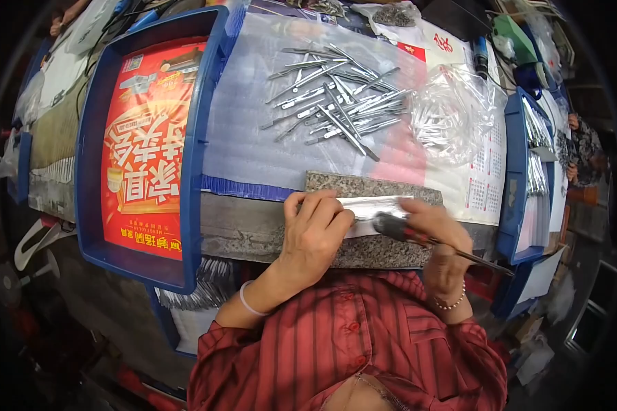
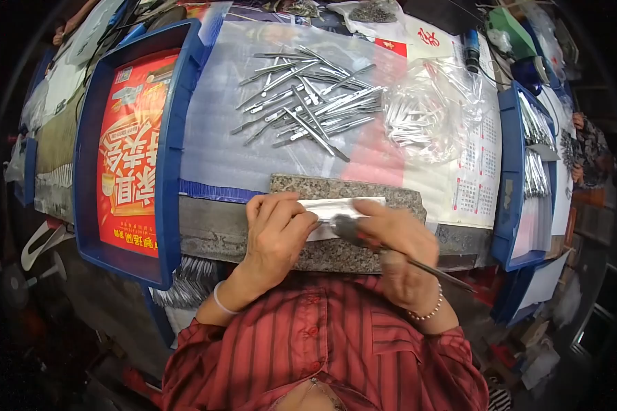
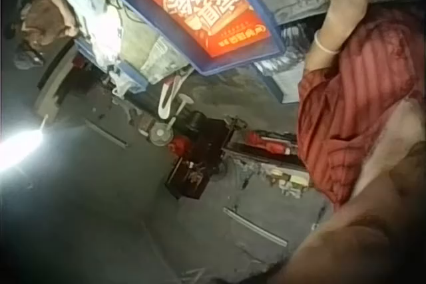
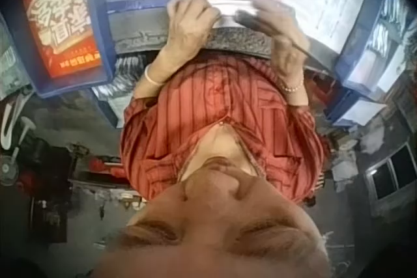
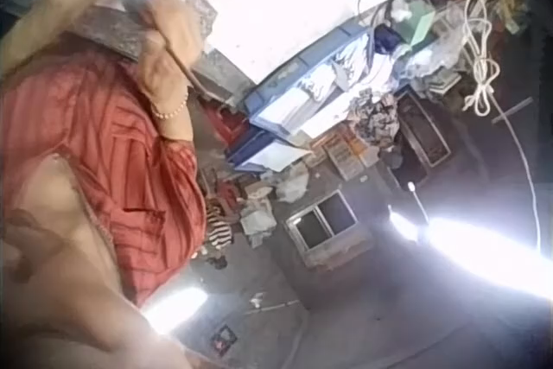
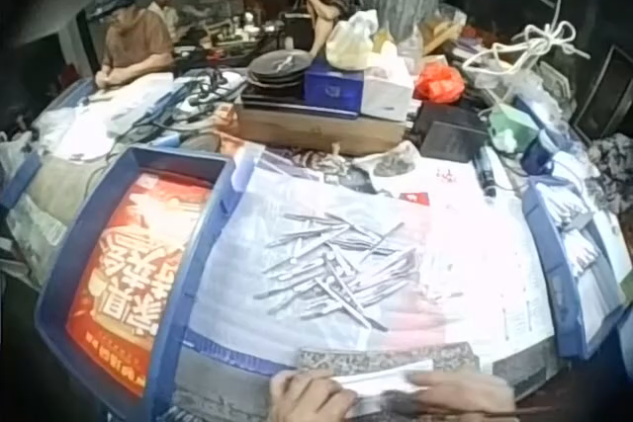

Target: Manually assembling or processing small metal hardware components using a hand tool on a granite block.

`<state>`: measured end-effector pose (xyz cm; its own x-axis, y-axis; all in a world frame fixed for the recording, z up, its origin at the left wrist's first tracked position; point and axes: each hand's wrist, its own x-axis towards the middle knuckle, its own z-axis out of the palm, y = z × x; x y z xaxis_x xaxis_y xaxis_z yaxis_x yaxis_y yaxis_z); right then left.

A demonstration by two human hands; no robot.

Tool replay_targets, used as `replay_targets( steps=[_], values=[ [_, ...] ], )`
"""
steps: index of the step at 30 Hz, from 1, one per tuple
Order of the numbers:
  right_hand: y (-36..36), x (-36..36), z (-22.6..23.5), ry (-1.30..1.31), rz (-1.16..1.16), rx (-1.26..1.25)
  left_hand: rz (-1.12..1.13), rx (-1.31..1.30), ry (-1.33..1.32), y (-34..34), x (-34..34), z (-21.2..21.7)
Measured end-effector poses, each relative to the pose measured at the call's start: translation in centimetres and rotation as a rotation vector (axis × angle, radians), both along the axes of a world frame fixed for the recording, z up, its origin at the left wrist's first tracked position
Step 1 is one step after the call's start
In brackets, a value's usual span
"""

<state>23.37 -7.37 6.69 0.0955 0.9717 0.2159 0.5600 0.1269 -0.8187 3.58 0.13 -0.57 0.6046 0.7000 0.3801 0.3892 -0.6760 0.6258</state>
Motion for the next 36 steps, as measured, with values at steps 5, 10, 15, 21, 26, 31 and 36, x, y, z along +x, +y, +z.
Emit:
replay_targets(
  steps=[5,10,15,21,26,31,36],
  values=[
    [1.7,-1.3,-2.3,-0.153,0.242,0.024,0.006,-0.029,0.018,-0.1,-0.1,0.5],
    [1.7,-0.7,-0.7,-0.215,0.269,-0.015,0.000,-0.068,-0.004,0.2,-0.1,0.4],
    [1.6,-2.0,0.2,-0.518,0.398,-0.340,-0.010,-0.065,-0.002,0.0,-0.6,0.3],
    [2.6,-1.8,-1.7,-0.102,0.216,-0.144,-0.019,-0.068,0.015,0.1,-0.6,-0.2],
    [1.4,-0.8,-0.4,0.139,0.022,-0.120,0.002,-0.057,-0.002,0.0,-0.7,-0.1],
    [0.1,-0.2,-0.8,0.156,-0.106,-0.129,0.010,-0.038,0.004,-0.2,-0.6,-0.4],
    [-1.0,0.1,-0.9,0.196,-0.142,-0.128,0.002,-0.025,0.011,-0.4,-0.4,-0.4]
  ],
)
